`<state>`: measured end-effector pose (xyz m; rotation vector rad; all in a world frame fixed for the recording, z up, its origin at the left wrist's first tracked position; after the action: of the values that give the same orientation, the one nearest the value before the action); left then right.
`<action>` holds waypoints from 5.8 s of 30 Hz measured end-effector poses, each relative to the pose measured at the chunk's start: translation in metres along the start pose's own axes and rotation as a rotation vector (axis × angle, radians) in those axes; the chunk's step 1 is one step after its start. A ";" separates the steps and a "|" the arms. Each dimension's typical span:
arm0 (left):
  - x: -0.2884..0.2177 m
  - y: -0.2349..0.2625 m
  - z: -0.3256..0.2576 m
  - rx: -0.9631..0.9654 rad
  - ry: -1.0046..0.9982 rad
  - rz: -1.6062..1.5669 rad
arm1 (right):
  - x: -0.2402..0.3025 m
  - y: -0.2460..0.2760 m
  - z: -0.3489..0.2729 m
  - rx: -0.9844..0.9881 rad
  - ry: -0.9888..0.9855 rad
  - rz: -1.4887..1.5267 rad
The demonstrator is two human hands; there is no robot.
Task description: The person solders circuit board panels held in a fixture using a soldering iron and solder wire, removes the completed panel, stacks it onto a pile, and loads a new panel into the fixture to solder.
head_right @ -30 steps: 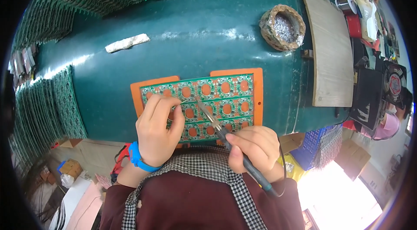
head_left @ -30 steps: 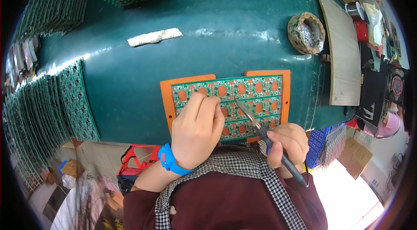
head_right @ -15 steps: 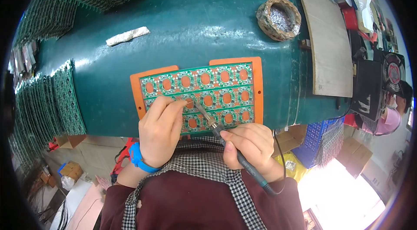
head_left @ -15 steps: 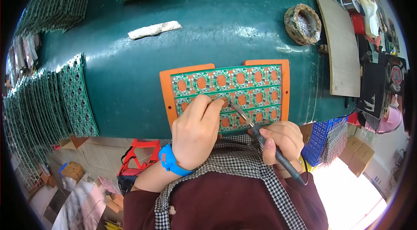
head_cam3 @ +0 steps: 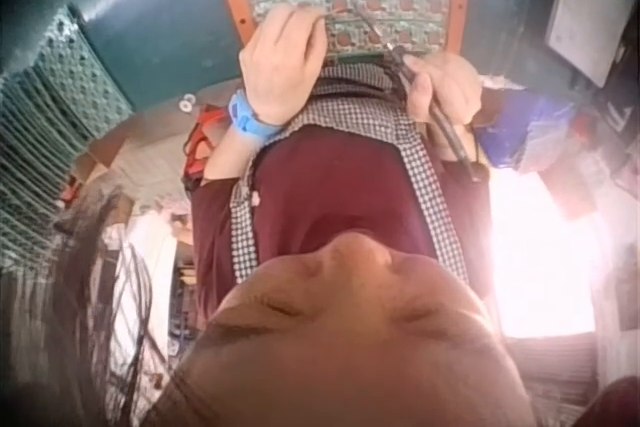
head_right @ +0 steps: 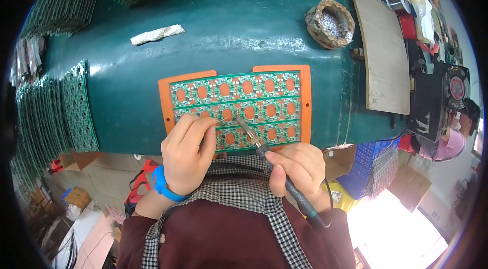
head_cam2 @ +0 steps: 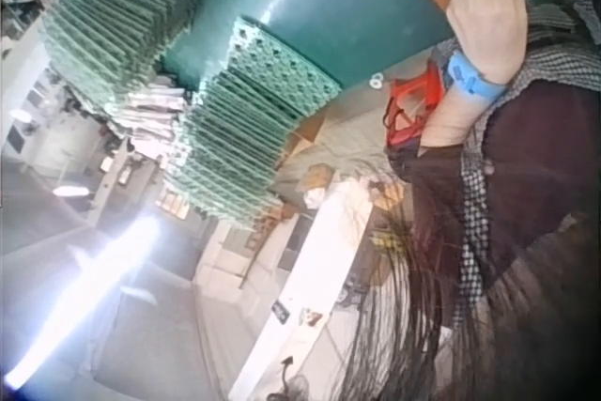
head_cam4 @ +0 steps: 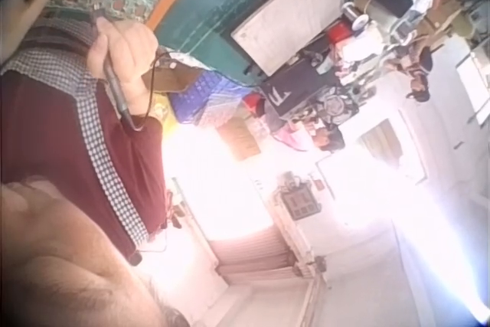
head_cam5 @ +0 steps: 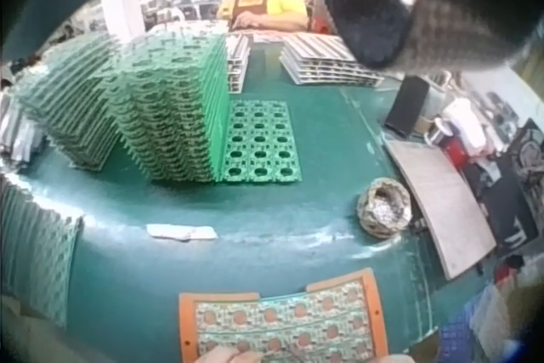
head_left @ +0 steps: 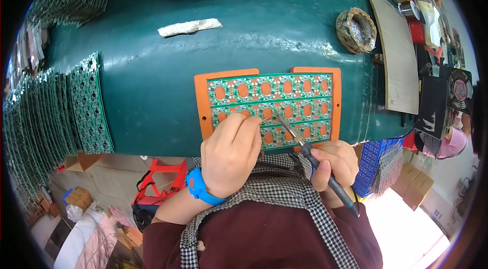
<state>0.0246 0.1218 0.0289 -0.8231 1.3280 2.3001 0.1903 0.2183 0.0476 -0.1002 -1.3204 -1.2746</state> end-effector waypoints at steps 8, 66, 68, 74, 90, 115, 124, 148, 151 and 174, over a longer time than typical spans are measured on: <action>0.006 0.000 -0.004 0.038 -0.018 -0.012 | -0.004 -0.005 0.019 -0.100 -0.036 -0.017; -0.011 0.008 -0.029 0.080 -0.077 0.061 | 0.009 -0.003 -0.037 0.003 0.022 0.046; -0.009 0.009 -0.027 0.043 -0.067 0.076 | 0.008 -0.001 -0.034 -0.013 0.011 0.061; 0.001 0.007 -0.017 0.008 -0.029 0.095 | 0.007 -0.002 -0.019 0.004 0.011 0.049; 0.008 0.002 -0.008 0.096 0.014 0.077 | 0.000 -0.013 -0.003 0.049 -0.030 0.049; 0.011 0.004 0.001 0.074 -0.004 -0.014 | -0.005 -0.011 0.002 0.057 0.013 0.128; 0.012 0.015 0.005 0.054 -0.012 0.114 | -0.005 -0.009 0.004 0.020 0.047 0.081; 0.025 0.004 0.024 -0.005 -0.016 0.102 | -0.004 -0.023 0.032 -0.017 -0.001 0.004; 0.030 0.010 0.023 -0.018 0.029 0.139 | -0.003 -0.017 0.031 -0.069 -0.022 0.045; 0.030 0.019 0.006 -0.015 0.127 -0.034 | 0.008 -0.019 0.021 0.058 0.020 0.068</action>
<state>-0.0106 0.1179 0.0244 -1.0039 1.3398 2.2667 0.1609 0.2202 0.0502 -0.0899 -1.3249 -1.1763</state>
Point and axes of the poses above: each hand's wrist, its own z-axis towards the middle knuckle, its own y-axis out of the back of the hand, x = y × z, the point moved 4 cm from there along z, towards the middle knuckle, and after that the axes turned 15 degrees about -y, right-handed, at the moved point
